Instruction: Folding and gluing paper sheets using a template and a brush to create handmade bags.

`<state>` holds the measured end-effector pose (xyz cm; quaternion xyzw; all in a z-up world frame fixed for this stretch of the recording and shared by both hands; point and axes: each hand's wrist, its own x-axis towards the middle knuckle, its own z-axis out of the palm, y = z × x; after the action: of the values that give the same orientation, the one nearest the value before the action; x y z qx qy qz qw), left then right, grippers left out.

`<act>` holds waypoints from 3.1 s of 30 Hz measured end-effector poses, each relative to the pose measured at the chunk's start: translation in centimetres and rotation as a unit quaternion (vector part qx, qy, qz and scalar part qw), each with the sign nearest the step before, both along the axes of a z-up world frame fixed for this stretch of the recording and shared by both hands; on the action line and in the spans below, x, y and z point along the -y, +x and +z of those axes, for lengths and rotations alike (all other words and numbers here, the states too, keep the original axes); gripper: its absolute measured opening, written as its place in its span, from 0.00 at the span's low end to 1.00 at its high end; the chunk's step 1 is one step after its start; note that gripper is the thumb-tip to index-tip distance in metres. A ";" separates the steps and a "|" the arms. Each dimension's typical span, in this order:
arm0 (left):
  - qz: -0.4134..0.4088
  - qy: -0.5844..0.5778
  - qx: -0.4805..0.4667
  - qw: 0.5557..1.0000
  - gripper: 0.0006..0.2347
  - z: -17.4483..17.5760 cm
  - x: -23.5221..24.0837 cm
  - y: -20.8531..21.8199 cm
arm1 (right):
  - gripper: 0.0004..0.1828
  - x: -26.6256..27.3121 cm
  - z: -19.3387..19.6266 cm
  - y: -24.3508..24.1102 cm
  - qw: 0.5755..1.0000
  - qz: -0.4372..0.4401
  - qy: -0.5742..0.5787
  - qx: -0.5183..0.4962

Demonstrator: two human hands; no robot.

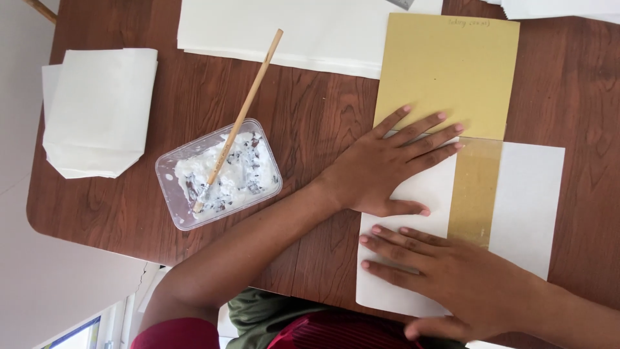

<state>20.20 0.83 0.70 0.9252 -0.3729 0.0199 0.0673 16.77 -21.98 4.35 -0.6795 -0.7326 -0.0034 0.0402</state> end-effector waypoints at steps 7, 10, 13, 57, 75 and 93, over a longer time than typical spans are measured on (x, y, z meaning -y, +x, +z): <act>-0.007 0.016 -0.001 1.000 0.39 0.7 0.1 0.1 | 0.35 -2.5 -1.3 -0.3 0.995 -0.009 0.098 0.017; -0.008 0.016 0.005 1.000 0.39 0.8 0.2 0.1 | 0.46 -2.6 -2.2 -0.7 0.996 -0.012 0.086 0.028; -0.006 0.010 -0.001 1.000 0.40 0.5 0.1 0.3 | 0.58 -2.4 -2.8 -1.1 0.999 -0.014 0.051 0.000; 0.021 0.028 -0.002 0.999 0.28 0.4 0.2 1.9 | 0.27 -1.5 -0.3 0.0 0.941 0.014 0.123 -0.315; 0.012 0.014 -0.005 1.000 0.28 0.8 -0.1 1.8 | 0.71 -1.9 -3.0 -1.0 0.998 -0.033 0.046 -0.031; 0.015 -0.025 -0.004 1.000 0.24 0.6 -0.2 1.8 | 0.31 -0.9 -4.6 -4.7 0.993 0.083 0.074 0.028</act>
<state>22.00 1.01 1.34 0.9290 -0.3577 0.0261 0.0914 12.04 -21.10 -0.29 -0.6111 -0.7850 -0.0728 0.0703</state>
